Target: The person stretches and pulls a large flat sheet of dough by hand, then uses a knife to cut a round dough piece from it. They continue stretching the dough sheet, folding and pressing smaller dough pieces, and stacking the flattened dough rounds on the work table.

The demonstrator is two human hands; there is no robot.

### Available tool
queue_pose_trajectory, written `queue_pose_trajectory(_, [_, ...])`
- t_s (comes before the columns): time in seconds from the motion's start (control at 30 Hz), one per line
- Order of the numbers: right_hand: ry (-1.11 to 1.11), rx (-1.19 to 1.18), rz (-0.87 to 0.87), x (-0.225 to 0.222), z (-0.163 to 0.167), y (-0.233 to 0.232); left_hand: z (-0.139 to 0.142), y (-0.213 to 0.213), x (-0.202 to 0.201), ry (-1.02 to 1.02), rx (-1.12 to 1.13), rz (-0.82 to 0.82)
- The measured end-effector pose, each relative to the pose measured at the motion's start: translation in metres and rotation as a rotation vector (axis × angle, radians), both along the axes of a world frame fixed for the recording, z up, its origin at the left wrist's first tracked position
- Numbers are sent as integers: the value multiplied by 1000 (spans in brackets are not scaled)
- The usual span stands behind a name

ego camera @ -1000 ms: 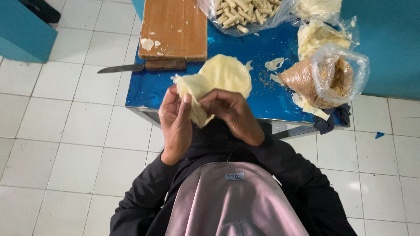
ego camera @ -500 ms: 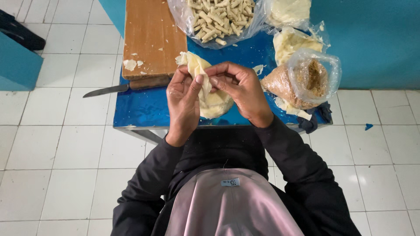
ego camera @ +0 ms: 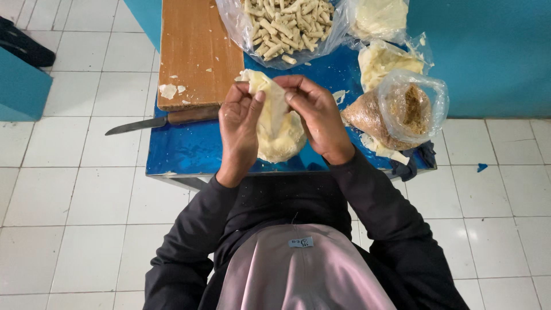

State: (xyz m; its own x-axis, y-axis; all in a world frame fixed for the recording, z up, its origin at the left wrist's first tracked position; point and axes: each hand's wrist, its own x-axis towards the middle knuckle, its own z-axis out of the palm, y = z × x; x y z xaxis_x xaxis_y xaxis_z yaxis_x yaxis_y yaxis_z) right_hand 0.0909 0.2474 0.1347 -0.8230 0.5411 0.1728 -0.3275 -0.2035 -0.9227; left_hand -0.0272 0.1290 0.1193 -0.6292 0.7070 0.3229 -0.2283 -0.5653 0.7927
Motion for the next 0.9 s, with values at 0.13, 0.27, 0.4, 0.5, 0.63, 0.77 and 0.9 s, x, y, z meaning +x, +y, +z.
queue_pose_trajectory(0.13, [139, -336, 86, -10, -3, 12, 1, 11, -10, 27, 12, 46])
queue_pose_trajectory(0.27, [30, 977, -418, -20, -8, 3, 6, 20, -8, 423, -104, 284])
queue_pose_trajectory(0.4, [167, 86, -313, -54, -18, -2, 7, 31, 2, 585, -161, 415])
queue_pose_trajectory(0.5, [198, 136, -338, -60, -27, 6, 4, 35, 0, 436, -151, 348])
queue_pose_trajectory(0.63, [116, 37, -202, -49, -31, 28, -1, 30, -16, 358, -156, 319])
queue_pose_trajectory(0.77, [55, -187, -71, -37, -31, 48, 3, 22, -29, 210, -102, 248])
queue_pose_trajectory(0.9, [209, -349, 68, -31, -41, 46, 7, 26, -30, 89, -46, 140])
